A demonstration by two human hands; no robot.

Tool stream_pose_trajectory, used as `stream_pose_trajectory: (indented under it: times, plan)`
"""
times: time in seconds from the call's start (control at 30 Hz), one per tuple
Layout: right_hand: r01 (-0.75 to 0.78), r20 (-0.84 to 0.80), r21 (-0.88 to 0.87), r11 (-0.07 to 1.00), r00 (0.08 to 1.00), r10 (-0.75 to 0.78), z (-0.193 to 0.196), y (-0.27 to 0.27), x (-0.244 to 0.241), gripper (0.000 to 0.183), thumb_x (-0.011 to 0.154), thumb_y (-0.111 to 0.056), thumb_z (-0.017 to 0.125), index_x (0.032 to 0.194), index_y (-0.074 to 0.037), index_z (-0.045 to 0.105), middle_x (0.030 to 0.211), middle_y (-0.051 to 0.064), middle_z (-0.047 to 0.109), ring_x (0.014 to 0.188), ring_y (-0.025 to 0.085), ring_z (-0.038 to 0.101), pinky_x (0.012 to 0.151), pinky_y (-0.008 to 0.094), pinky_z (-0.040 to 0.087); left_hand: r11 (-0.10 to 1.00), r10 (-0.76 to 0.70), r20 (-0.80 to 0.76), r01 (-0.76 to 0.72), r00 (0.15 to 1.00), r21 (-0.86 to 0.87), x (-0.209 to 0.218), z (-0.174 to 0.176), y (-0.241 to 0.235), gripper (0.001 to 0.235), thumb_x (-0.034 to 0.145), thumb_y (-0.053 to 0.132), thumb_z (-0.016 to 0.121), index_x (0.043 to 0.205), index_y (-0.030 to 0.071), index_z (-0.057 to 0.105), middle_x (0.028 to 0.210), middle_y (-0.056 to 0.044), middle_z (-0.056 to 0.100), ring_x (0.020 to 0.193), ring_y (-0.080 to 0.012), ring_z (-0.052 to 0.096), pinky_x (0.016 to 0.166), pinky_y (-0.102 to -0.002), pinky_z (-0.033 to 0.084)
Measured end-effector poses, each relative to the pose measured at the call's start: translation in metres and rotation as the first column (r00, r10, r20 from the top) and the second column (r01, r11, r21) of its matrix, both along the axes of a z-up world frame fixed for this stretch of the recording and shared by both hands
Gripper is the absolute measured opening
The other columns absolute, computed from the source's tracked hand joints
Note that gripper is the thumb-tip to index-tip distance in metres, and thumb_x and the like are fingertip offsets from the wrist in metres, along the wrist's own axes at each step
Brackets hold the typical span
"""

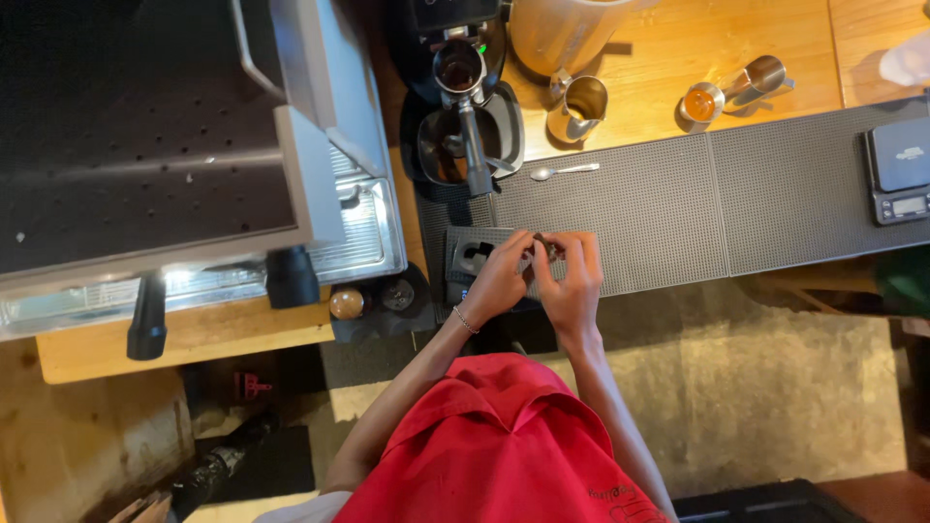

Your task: The person places a portafilter on a scale, grinds coffee beans into it, and then uses a distribution tool to level the grounds. They then use a tamper to compress the coffee puck before inserting the portafilter into the espresso machine.

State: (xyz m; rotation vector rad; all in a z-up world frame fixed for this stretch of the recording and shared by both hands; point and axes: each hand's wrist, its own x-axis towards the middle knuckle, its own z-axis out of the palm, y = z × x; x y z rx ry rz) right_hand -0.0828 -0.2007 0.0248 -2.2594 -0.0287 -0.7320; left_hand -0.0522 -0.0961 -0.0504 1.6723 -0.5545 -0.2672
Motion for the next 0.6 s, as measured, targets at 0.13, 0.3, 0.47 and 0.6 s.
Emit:
stream_pose_trajectory:
  times: [0.13,0.3,0.47,0.6]
  plan:
    - [-0.091,-0.013,0.073,0.993,0.996,0.092,-0.006,0.012,-0.012,0.018,0.082,-0.005,0.072,0.096,-0.002,0.062,0.084,0.007,0.054,0.07,0.025,0.057,0.063,0.032,0.05,0.998,0.052,0.046,-0.053,0.998,0.016,-0.011,0.025,0.019,0.024,0.087,-0.009,0.052,0.11,-0.003,0.055,0.087,-0.019,0.054,0.083,-0.04,0.056,0.073,-0.043,0.048]
    - [-0.186,0.003,0.167,0.968,0.982,0.188,-0.015,0.024,-0.031,0.035,0.086,-0.01,0.069,0.115,0.002,0.054,0.087,0.014,0.052,0.073,0.028,0.055,0.07,0.039,0.046,0.967,0.245,-0.042,-0.247,0.969,-0.063,-0.031,0.057,0.045,0.013,0.084,0.003,0.059,0.095,-0.005,0.059,0.083,-0.026,0.061,0.077,-0.0419,0.06,0.068,-0.045,0.051]
    - [-0.284,-0.142,0.106,0.953,0.944,0.297,-0.033,0.035,-0.056,0.039,0.085,-0.01,0.07,0.118,0.002,0.055,0.092,0.016,0.056,0.084,0.035,0.056,0.08,0.044,0.045,0.926,0.306,-0.281,-0.353,0.91,-0.135,-0.051,0.044,0.074,0.009,0.088,0.014,0.059,0.085,0.006,0.062,0.071,-0.009,0.063,0.069,-0.0147,0.059,0.065,-0.032,0.049]
    - [-0.27,-0.237,0.072,0.96,0.93,0.28,-0.045,0.044,-0.071,0.037,0.081,-0.007,0.074,0.116,-0.002,0.06,0.097,0.015,0.062,0.087,0.033,0.06,0.08,0.044,0.047,0.885,0.259,-0.471,-0.403,0.843,-0.235,-0.061,0.043,0.093,0.008,0.087,0.016,0.059,0.083,0.013,0.065,0.065,0.002,0.064,0.066,-0.0023,0.057,0.063,-0.02,0.045]
